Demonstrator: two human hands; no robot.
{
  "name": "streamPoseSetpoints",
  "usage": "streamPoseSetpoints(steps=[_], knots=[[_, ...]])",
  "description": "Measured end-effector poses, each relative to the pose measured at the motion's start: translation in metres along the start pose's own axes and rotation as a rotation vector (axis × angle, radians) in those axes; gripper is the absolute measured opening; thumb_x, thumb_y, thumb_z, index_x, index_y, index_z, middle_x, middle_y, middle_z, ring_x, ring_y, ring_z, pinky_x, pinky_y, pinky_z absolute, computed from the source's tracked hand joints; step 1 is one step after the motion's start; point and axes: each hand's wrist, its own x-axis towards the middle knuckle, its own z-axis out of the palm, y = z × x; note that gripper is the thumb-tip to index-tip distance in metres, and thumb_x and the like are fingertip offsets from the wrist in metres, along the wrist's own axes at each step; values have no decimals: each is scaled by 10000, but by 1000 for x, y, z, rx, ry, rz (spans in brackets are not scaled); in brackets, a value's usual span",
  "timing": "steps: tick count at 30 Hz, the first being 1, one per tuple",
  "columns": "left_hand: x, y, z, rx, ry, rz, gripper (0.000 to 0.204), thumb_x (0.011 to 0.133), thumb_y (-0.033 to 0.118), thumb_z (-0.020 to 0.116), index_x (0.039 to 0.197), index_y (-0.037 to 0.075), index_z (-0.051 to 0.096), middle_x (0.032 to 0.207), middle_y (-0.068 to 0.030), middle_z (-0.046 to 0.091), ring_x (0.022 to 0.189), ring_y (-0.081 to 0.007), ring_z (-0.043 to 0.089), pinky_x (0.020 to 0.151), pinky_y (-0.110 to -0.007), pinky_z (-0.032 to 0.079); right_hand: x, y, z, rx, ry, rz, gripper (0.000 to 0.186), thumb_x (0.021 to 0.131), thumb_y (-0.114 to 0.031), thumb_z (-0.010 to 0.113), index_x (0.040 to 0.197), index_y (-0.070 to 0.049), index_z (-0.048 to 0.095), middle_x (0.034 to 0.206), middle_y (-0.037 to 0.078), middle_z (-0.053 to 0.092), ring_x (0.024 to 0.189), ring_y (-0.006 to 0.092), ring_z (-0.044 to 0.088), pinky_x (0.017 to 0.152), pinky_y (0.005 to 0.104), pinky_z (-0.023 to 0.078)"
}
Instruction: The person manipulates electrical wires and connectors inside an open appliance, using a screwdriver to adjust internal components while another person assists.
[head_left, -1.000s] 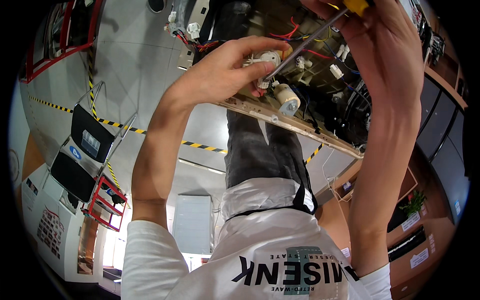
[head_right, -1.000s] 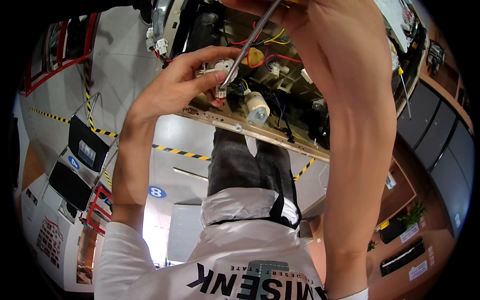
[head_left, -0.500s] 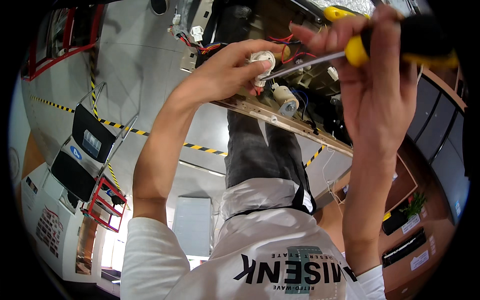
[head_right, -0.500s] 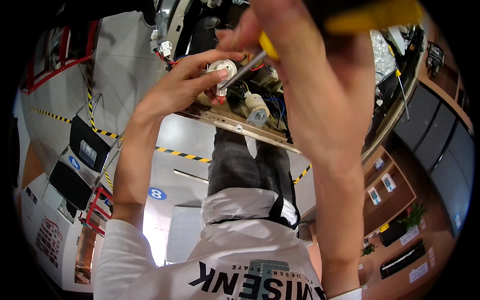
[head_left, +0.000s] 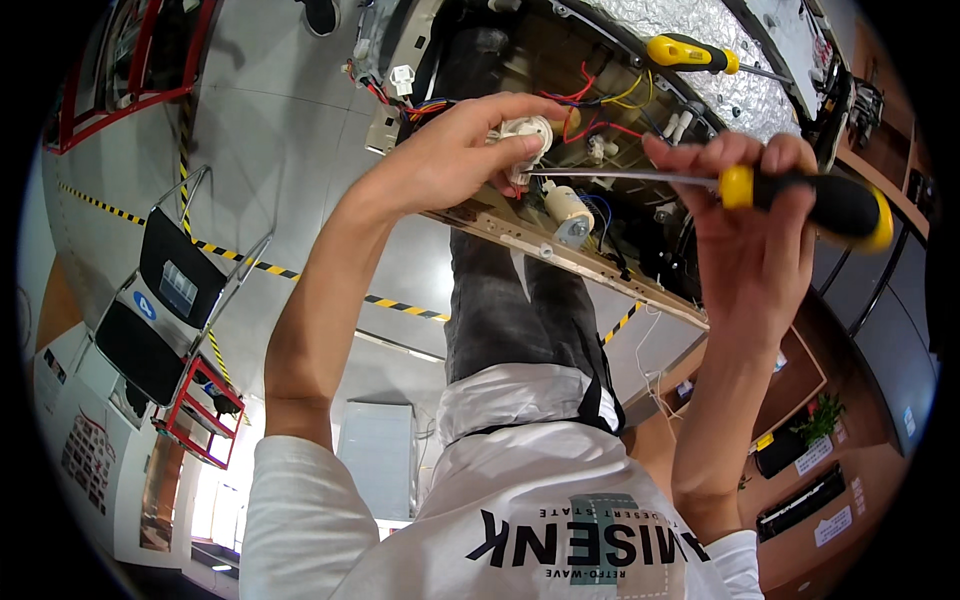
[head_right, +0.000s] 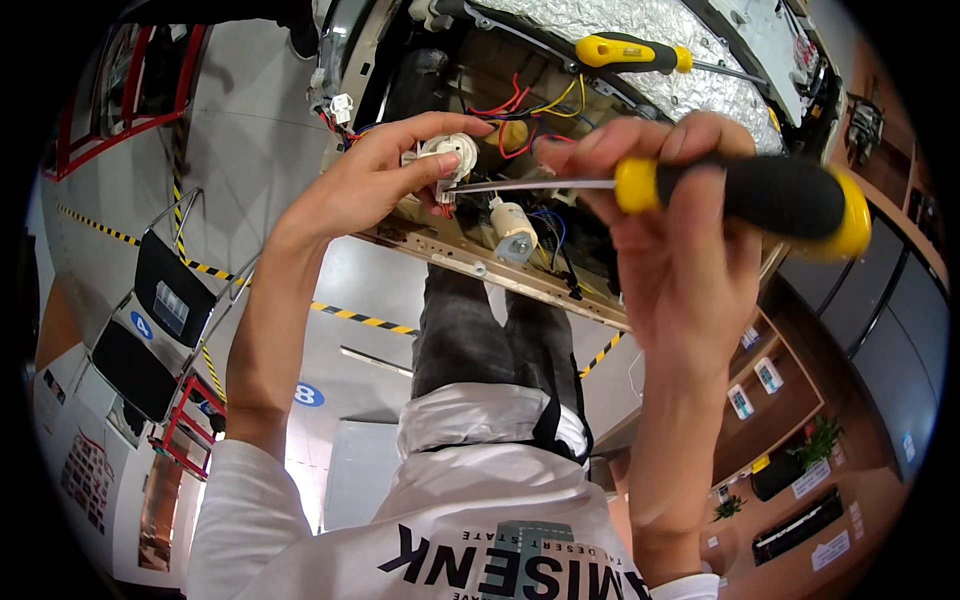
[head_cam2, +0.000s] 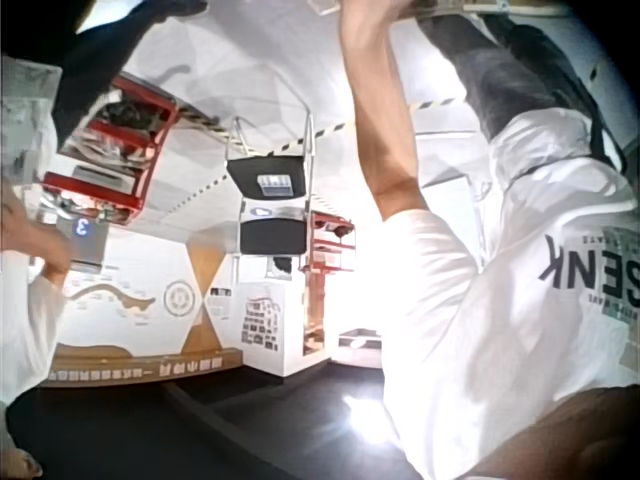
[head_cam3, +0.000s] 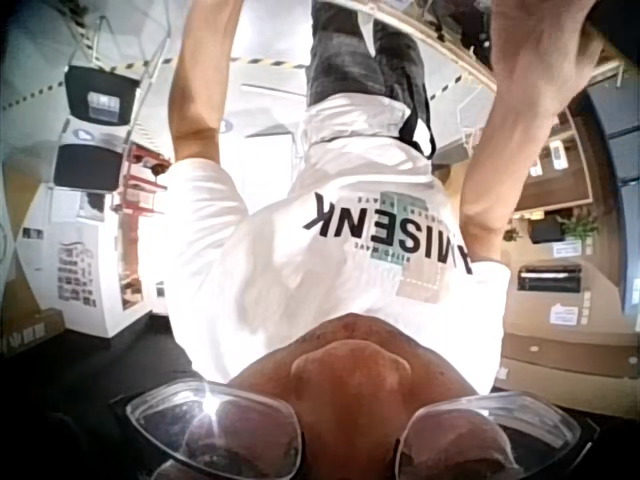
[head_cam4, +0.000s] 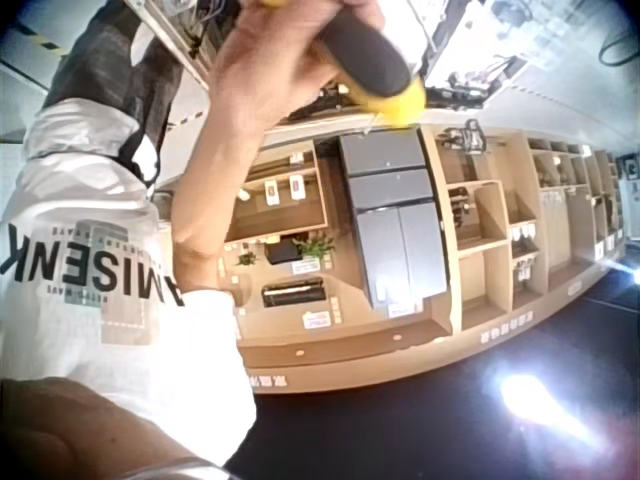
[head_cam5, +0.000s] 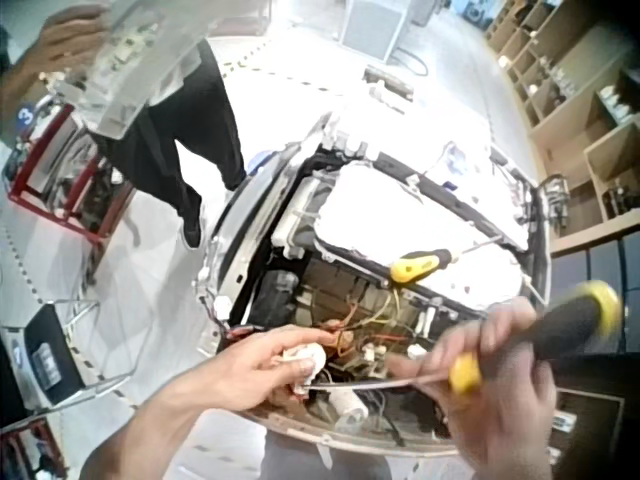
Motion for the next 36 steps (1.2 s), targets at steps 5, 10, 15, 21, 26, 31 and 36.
streamPoseSetpoints(steps=[5, 10, 15, 21, 26, 31, 36], knots=[[3, -6, 0, 157, -37, 163, 359, 964, 135, 550, 1306, 30, 543, 1200, -38, 606, 913, -67, 584, 743, -247, 523, 34, 4, -26, 129, 143, 131, 254, 1021, -272, 458, 1054, -30, 530, 1015, 142, 633, 965, 315, 662, 905, 488, 526], [5, -7, 3, 164, -29, 152, 347, 961, 95, 552, 1306, 62, 555, 1225, -31, 594, 951, -92, 578, 793, -263, 509, 46, 2, -6, 100, 122, 132, 215, 997, -223, 517, 1049, -17, 550, 980, 146, 641, 933, 276, 670, 854, 430, 546], [1, -11, 5, 250, -11, 178, 333, 956, 67, 559, 1289, 78, 564, 1156, -21, 593, 925, -102, 579, 774, -269, 502, 44, 2, -6, -97, 37, 108, 204, 1017, -211, 467, 1087, -28, 524, 986, 153, 632, 929, 287, 667, 863, 456, 554], [5, -19, -1, 279, -29, 167, 322, 944, 121, 570, 1264, 80, 568, 1089, -95, 572, 831, -175, 594, 762, -316, 492, 31, 8, 13, -307, -107, -5, 203, 993, -208, 509, 1091, -41, 448, 954, 148, 599, 923, 292, 650, 878, 491, 537], [7, -20, -3, 224, -11, 105, 327, 949, 127, 534, 1265, 45, 554, 1076, -105, 534, 745, -137, 586, 679, -294, 481, 0, 8, 34, -379, -134, -78, 360, 918, -285, 640, 1056, -63, 393, 957, 169, 595, 934, 337, 633, 969, 595, 421], [2, 0, -1, 155, 33, -65, 312, 964, 171, 545, 1250, 49, 576, 1099, -6, 606, 866, -40, 545, 704, -219, 473, -29, 14, 42, -397, -211, -131, 389, 847, -282, 726, 987, -75, 428, 985, 185, 623, 1046, 389, 614, 1045, 635, 322], [3, -5, -4, 73, 63, -63, 308, 969, 176, 553, 1248, 47, 579, 1108, 18, 603, 828, -23, 537, 700, -199, 465, -46, 7, 39, -366, -191, -34, 305, 837, -246, 744, 881, -80, 492, 1023, 192, 617, 1167, 430, 552, 1084, 643, 259]])
